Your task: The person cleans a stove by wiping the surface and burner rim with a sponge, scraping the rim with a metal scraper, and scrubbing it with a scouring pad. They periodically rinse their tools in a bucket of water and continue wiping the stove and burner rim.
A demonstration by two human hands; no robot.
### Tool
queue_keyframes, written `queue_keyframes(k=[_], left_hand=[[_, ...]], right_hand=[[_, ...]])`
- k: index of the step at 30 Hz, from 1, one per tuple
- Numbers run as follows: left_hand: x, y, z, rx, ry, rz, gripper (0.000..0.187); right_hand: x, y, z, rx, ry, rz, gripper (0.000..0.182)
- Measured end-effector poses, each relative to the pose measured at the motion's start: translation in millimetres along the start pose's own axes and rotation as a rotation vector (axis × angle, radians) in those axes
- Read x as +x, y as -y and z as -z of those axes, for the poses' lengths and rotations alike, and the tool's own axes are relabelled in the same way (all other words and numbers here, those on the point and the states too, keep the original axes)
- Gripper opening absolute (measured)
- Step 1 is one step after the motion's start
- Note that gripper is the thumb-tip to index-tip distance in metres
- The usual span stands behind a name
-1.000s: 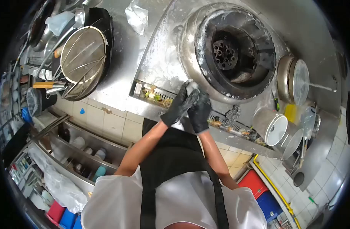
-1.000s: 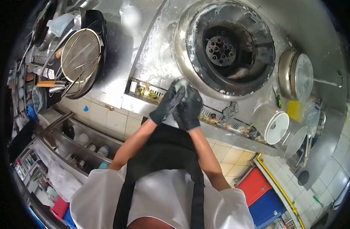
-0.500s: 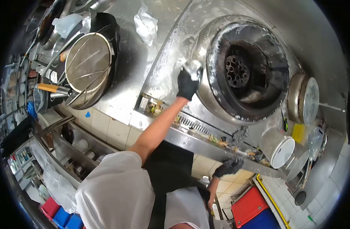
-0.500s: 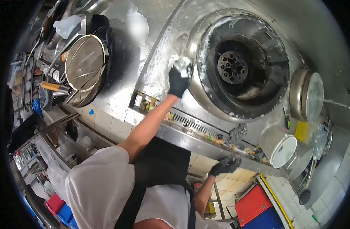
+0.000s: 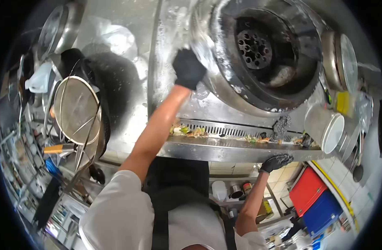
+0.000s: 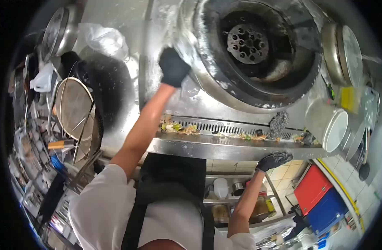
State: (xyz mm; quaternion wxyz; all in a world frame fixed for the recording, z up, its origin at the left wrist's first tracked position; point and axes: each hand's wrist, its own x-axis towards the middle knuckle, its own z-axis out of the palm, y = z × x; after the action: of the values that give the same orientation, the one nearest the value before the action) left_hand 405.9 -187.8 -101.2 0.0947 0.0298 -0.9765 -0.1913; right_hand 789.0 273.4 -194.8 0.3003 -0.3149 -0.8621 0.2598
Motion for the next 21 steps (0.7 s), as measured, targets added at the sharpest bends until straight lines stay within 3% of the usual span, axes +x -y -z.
queue_keyframes(k=[2, 3, 4, 5, 6, 7, 9, 10, 11, 12, 13, 14, 16, 18, 19, 21], left_hand=[[51, 4, 13, -0.072, 0.08, 0.114, 0.018], [63, 6, 9, -0.132, 0.114, 0.192, 0.013], [51, 1, 1, -0.167, -0.149, 0.182, 0.013], [20, -12, 16, -0.112, -0.036, 0.23, 0.025], [-16, -16, 3, -0.14, -0.155, 0.192, 0.031], [-54, -19, -13, -0.166, -0.26, 0.149, 0.036], [-93, -43, -13, -0.167, -0.173, 0.153, 0.048], [-95, -29, -33, 0.074, -0.427, -0.025, 0.033], [-90, -33, -24, 0.152, -0.325, -0.004, 0.025], [-74, -24, -26, 0.187, -0.353, -0.08, 0.021], [-52, -25, -12, 0.153, -0.247, -0.072, 0.023], [-42, -14, -26, 0.303, -0.062, -0.158, 0.025], [-62, 1, -54, 0.155, -0.186, -0.132, 0.025], [-114, -47, -52, 0.034, -0.339, 0.004, 0.051], [-148, -57, -69, -0.004, -0.051, 0.05, 0.061], [-159, -72, -56, 0.026, -0.28, -0.125, 0.065]], right_hand=[[1, 20, 0, 0.058, -0.013, -0.039, 0.051], [5, 62, -4, 0.051, -0.064, -0.157, 0.051], [4, 54, -4, 0.398, -0.089, -0.265, 0.052], [4, 40, -9, 0.416, -0.101, -0.274, 0.052], [1, 17, -15, 0.208, -0.115, -0.072, 0.051], [-10, 24, -17, 0.248, -0.151, -0.08, 0.051], [-24, 51, -27, 0.39, -0.198, -0.105, 0.051], [-31, 62, -33, 0.439, -0.217, -0.108, 0.052], [-33, 60, -31, 0.346, -0.212, -0.086, 0.051], [-35, 58, -28, 0.253, -0.209, -0.063, 0.051], [-20, 86, -30, 0.589, -0.32, -0.291, 0.05], [-21, 104, -26, 0.559, -0.297, -0.268, 0.048], [-26, 107, -24, 0.542, -0.297, -0.328, 0.048], [-24, 108, -28, 0.544, -0.308, -0.352, 0.049], [-23, 112, -30, 0.427, -0.305, -0.334, 0.048], [-18, 122, -21, 0.178, -0.289, -0.28, 0.048]])
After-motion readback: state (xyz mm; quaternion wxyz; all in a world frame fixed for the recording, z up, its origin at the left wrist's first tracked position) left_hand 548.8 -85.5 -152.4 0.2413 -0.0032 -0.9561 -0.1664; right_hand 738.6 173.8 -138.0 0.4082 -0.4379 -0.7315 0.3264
